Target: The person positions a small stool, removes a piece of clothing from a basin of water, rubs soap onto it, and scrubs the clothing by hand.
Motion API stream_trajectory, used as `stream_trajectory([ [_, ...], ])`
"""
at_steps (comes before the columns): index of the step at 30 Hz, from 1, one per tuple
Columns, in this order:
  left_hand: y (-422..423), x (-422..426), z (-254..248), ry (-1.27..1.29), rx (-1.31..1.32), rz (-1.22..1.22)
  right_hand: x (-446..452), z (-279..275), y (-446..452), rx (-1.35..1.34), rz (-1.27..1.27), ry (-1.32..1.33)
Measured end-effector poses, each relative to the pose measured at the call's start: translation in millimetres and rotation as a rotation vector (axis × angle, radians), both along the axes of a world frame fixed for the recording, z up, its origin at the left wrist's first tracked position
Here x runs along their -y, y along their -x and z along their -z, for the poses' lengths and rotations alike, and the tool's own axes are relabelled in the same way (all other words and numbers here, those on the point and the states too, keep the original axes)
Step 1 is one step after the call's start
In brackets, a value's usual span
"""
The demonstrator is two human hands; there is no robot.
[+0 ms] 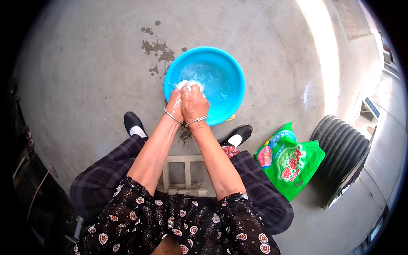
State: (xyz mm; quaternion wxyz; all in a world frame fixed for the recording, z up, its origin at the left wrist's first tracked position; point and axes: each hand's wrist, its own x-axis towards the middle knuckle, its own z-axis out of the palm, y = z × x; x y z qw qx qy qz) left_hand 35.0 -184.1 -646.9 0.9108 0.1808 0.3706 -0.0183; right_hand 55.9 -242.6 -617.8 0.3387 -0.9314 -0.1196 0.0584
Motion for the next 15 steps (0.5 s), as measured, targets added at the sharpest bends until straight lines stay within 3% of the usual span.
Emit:
stream_trajectory([
  [2, -6, 3, -20, 0.0, -0.067, -0.038, 4, 9, -16, 0.016, -0.056, 0.065],
  [5, 0, 5, -8, -0.125, -0.03, 0.097, 28, 21, -47, -0.063, -0.042, 0.284],
  [7, -7, 10, -9, -0.334, -0.125, 0.201, 34, 31, -66, -0.066, -0.049, 0.344],
  [9, -3, 0, -13, -0.2, -0.196, 0.225, 48, 38, -73, -0.012, -0.094, 0.326],
  [13, -2, 11, 3, -0.256, -0.345, 0.264, 53, 47, -63, -0.047, -0.147, 0.563],
  [15, -3, 12, 10, -0.187, -0.291, 0.195, 64, 96, -52, -0.477, 0.075, 0.173],
])
